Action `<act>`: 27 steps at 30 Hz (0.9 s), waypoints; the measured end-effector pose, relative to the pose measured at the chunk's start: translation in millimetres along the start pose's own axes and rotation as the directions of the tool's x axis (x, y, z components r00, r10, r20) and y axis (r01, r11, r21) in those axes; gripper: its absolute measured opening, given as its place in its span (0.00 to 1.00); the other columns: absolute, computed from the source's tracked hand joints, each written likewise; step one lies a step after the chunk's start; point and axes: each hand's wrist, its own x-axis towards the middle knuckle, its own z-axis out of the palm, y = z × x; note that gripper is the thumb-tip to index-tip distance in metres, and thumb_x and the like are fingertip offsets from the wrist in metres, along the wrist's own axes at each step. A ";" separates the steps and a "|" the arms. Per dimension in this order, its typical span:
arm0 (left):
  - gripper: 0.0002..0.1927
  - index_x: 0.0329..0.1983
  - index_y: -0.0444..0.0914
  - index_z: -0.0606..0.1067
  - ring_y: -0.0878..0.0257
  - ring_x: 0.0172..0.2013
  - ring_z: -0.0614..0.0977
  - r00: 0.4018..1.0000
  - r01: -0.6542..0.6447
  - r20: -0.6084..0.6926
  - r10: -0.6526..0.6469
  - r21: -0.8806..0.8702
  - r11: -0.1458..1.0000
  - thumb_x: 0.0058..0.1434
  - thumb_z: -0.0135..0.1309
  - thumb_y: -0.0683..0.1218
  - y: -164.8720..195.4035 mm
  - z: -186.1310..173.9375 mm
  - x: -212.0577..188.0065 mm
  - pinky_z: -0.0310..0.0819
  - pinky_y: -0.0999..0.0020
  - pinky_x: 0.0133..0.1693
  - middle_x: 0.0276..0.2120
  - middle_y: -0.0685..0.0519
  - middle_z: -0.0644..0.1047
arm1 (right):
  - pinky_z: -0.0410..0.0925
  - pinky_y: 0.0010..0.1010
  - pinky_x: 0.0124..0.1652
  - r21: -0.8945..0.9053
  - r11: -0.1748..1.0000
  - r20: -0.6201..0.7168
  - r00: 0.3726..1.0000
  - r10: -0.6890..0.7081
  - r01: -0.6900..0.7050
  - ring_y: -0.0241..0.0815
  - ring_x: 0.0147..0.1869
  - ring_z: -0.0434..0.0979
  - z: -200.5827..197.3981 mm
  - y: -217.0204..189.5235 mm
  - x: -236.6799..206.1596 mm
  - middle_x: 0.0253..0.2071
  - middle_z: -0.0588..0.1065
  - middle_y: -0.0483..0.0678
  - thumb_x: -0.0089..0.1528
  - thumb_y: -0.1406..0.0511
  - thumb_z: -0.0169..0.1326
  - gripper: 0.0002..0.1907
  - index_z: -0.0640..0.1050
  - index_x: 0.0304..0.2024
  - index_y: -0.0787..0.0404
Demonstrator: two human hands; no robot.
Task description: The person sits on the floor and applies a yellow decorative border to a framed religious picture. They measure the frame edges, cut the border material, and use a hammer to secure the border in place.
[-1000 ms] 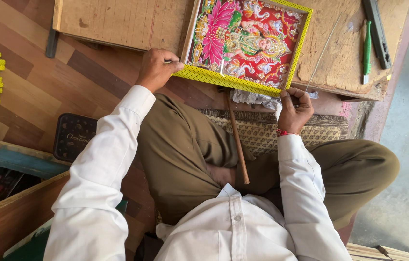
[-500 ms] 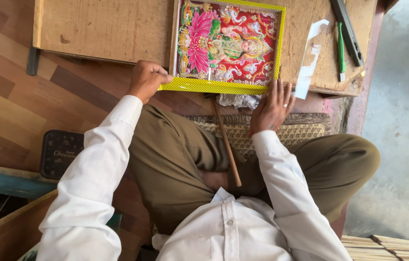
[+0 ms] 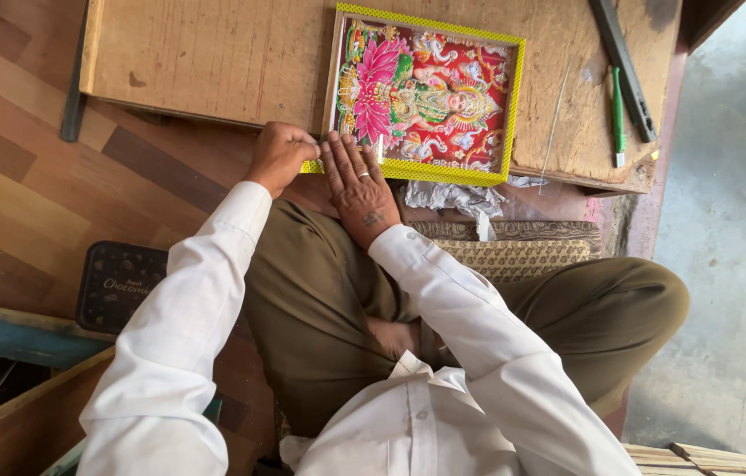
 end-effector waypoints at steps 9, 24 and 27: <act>0.07 0.31 0.31 0.82 0.65 0.27 0.81 0.982 0.186 0.063 -0.180 -0.104 0.977 0.54 0.62 0.41 13.3 -2.4 -1.0 0.75 0.66 0.28 0.27 0.50 0.82 | 0.73 0.48 0.59 0.975 -0.026 0.172 0.680 0.712 -0.219 0.50 0.56 0.80 -3.4 -1.3 -47.2 0.51 0.79 0.50 0.65 0.60 0.61 0.20 0.78 0.56 0.64; 0.10 0.37 0.30 0.79 0.63 0.24 0.76 0.974 0.201 0.014 -0.224 -0.499 0.843 0.59 0.62 0.43 48.7 108.4 -108.9 0.68 0.69 0.27 0.26 0.50 0.78 | 0.74 0.49 0.32 0.702 -0.673 0.552 0.418 0.721 0.234 0.53 0.30 0.79 -45.2 74.5 -60.4 0.30 0.75 0.53 0.59 0.71 0.60 0.10 0.75 0.41 0.68; 0.18 0.50 0.32 0.78 0.64 0.41 0.81 0.993 -0.007 -0.115 -0.023 -0.254 0.967 0.63 0.60 0.48 75.1 120.8 -129.4 0.75 0.69 0.44 0.40 0.51 0.81 | 0.79 0.43 0.35 0.784 -0.574 0.400 0.515 0.758 0.235 0.45 0.33 0.81 -68.1 104.9 -81.5 0.33 0.79 0.52 0.58 0.76 0.59 0.09 0.77 0.41 0.71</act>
